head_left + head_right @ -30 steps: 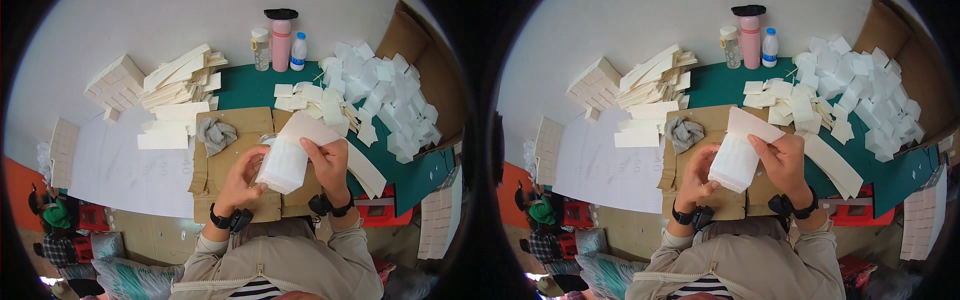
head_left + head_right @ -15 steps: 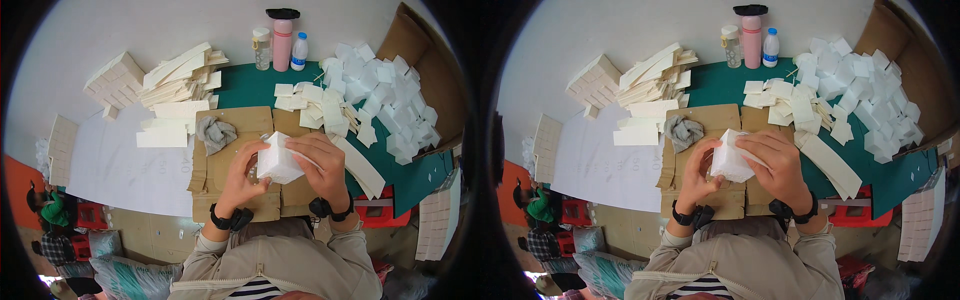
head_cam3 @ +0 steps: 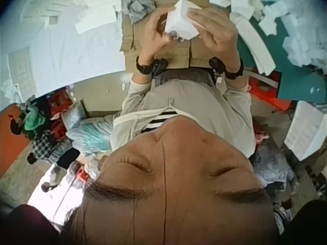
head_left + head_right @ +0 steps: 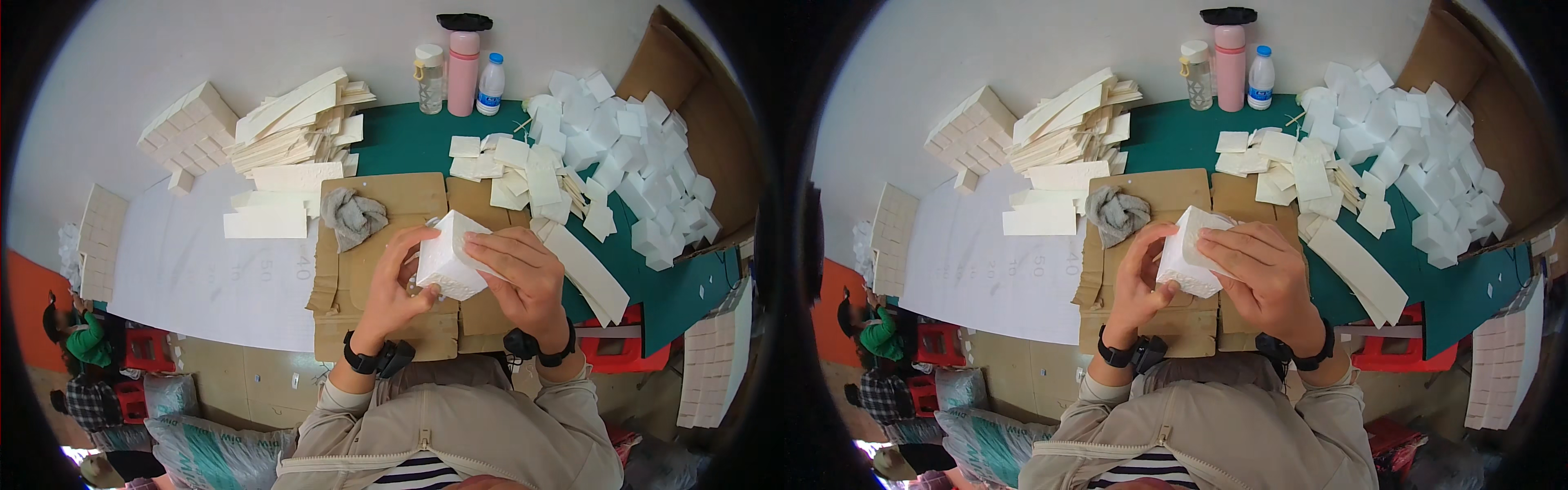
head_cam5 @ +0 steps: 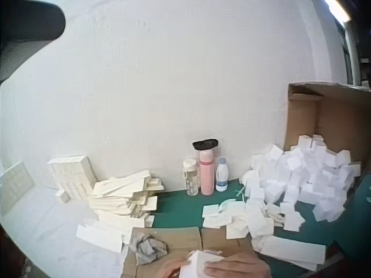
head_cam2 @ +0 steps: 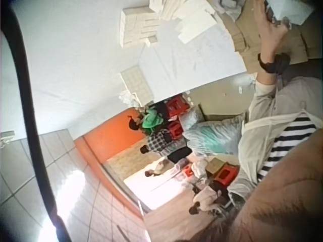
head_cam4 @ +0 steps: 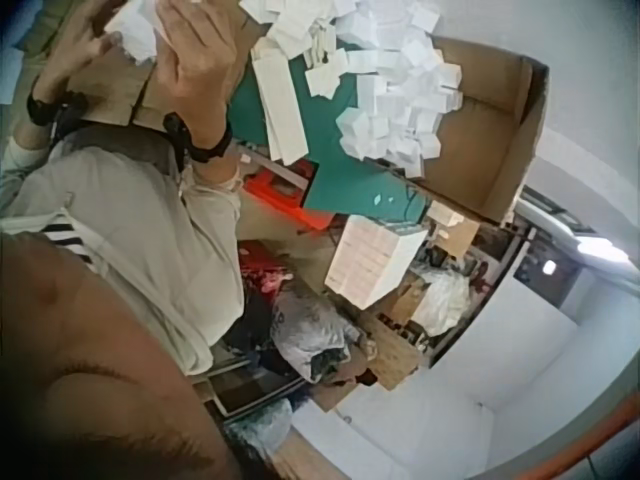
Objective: The person wipes their hands with a cloth, applies glue to a foam block with a brush, and then presses foam strips onto the glued surfaces.
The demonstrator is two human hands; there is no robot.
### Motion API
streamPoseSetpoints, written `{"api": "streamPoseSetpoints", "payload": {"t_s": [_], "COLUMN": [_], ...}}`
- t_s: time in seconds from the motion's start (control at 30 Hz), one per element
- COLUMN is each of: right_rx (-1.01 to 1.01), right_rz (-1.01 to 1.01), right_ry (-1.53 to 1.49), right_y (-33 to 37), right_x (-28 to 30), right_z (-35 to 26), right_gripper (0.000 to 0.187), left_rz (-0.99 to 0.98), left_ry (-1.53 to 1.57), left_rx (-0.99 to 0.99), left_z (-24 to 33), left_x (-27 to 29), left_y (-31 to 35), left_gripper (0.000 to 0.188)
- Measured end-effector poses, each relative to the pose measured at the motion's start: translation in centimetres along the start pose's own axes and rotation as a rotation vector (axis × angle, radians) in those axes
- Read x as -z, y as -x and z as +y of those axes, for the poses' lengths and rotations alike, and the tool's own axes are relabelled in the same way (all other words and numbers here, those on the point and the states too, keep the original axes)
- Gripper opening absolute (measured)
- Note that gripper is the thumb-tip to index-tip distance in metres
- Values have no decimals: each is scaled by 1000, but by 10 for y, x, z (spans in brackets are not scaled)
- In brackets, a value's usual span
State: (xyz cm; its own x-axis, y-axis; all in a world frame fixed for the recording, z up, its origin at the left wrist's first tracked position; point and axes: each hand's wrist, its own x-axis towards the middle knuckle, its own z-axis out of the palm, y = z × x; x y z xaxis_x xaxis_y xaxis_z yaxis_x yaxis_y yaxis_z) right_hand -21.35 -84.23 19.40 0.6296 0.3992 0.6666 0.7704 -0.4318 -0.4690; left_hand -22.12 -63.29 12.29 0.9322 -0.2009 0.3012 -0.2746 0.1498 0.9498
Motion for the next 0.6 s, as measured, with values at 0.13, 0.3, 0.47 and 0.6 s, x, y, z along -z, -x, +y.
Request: {"api": "streamPoseSetpoints", "payload": {"t_s": [0.13, 0.3, 0.47, 0.6], "right_rx": [32, 64, 84, 92], "right_rz": [17, 30, 38, 26], "right_ry": [1, 12, 37, 47], "right_y": [3, 4, 5, 9], "right_x": [1, 2, 3, 3], "right_z": [-1, -1, -2, 1], "right_gripper": [35, 38, 38, 35], "left_rz": [-16, -38, -41, -44], "left_ry": [10, -4, 7, 21], "left_rx": [-16, -28, -21, -21], "left_z": [2, 2, 2, -1], "left_x": [-1, -1, -2, -2], "left_y": [-1, -1, -1, -1], "left_gripper": [67, 67, 67, 67]}}
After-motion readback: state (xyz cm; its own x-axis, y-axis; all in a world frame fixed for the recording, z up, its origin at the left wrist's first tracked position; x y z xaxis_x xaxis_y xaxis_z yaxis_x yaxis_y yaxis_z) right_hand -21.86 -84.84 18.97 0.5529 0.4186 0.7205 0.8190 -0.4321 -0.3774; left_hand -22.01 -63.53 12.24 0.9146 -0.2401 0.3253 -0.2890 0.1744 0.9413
